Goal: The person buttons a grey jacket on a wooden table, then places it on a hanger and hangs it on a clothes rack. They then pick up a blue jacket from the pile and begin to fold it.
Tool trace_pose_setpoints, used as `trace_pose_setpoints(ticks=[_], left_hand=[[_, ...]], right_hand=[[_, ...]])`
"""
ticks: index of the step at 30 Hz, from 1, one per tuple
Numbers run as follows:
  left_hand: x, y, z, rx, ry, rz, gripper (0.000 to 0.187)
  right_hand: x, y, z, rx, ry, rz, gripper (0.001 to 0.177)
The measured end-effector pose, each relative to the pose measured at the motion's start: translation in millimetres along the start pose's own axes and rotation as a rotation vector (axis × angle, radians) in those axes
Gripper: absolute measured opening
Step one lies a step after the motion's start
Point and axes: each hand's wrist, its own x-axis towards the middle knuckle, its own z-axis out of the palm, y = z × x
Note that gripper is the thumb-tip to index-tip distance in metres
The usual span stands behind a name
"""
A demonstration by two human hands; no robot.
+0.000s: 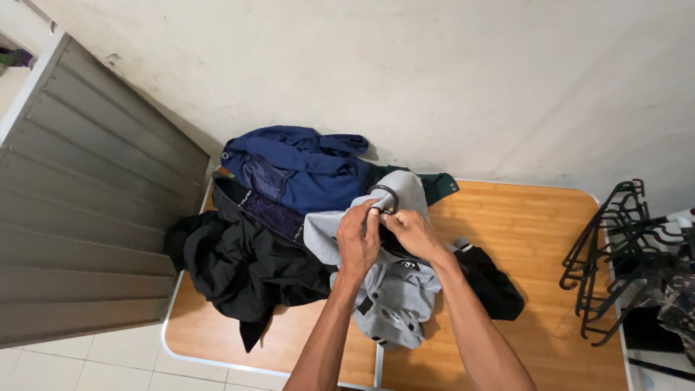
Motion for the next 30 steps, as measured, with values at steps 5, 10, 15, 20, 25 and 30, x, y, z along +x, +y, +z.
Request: trace_pose_setpoints(ticks=[5,10,15,20,25,30], left_hand=[[-1,7,-6,-0.014,0.027,0.142,0.019],[4,7,-8,-0.066,0.034,0.062,0.018],[7,2,-18,0.023,-0.143,0.063,0.029],[14,-3,-24,0.119,-0.355,0.027,0.038],[14,-16,-19,0.191,-0.429,0.004,0.047],[11,-28,-16,0.202,-0.441,-0.026,0.043]], right_hand=[[0,-14,4,-0.085,0.107,-0.238,0.018],[-4,-30,4,-0.086,0.186,-0.365,0.015],[-3,-31,0,-0.100,0.234,-0.531,0.010],[-3,-23,4,-0.081,0.252,-0.493,0.010],[2,-3,10,-0.018,0.214,-0.445,0.011],[3,4,10,0.206,0.134,-0.147,0.054]])
